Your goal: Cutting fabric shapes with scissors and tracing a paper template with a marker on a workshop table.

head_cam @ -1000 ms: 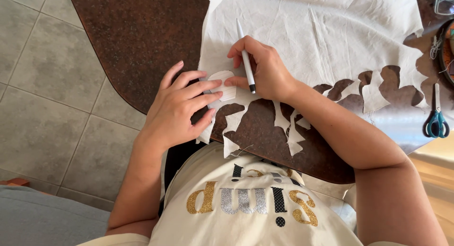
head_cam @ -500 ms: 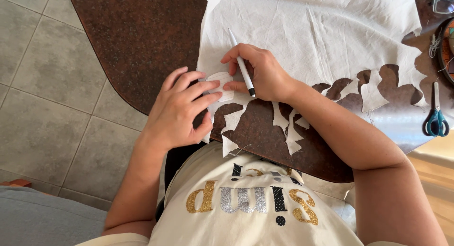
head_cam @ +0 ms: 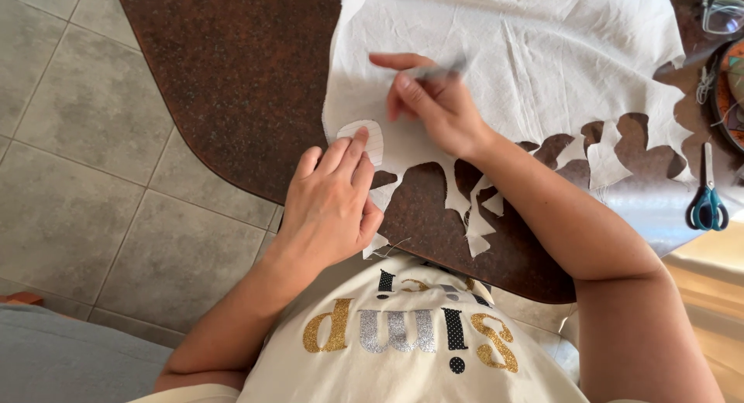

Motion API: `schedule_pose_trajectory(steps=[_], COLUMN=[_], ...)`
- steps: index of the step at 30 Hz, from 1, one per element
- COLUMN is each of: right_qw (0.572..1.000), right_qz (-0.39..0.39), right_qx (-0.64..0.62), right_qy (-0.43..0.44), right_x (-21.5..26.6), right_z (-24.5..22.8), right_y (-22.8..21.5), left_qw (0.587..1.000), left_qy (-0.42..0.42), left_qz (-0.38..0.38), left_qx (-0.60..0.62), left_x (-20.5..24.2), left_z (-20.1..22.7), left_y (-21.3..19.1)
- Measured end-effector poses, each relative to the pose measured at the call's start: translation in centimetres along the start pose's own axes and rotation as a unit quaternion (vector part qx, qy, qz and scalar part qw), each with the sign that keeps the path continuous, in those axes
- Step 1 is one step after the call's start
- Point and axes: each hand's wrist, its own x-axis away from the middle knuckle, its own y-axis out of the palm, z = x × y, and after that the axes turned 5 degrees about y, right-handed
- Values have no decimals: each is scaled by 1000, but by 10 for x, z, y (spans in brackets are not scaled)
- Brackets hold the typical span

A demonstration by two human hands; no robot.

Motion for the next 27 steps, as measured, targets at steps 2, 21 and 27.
schedule_pose_trajectory(steps=[2, 21, 27], right_qw=[999, 998, 995], right_qz=[33, 58, 91], right_qx=[-26, -15, -15], right_qy=[22, -35, -33], right_x=[-1, 0, 2], right_z=[-1, 9, 8], right_y=[4, 22, 19], left_qw=[1000, 999, 999], left_qy=[-8, -35, -39], left_qz=[-2, 9, 6], left_qx=[-1, -2, -13], left_x=[2, 2, 2], left_z=[4, 6, 6], left_y=[-1, 0, 7])
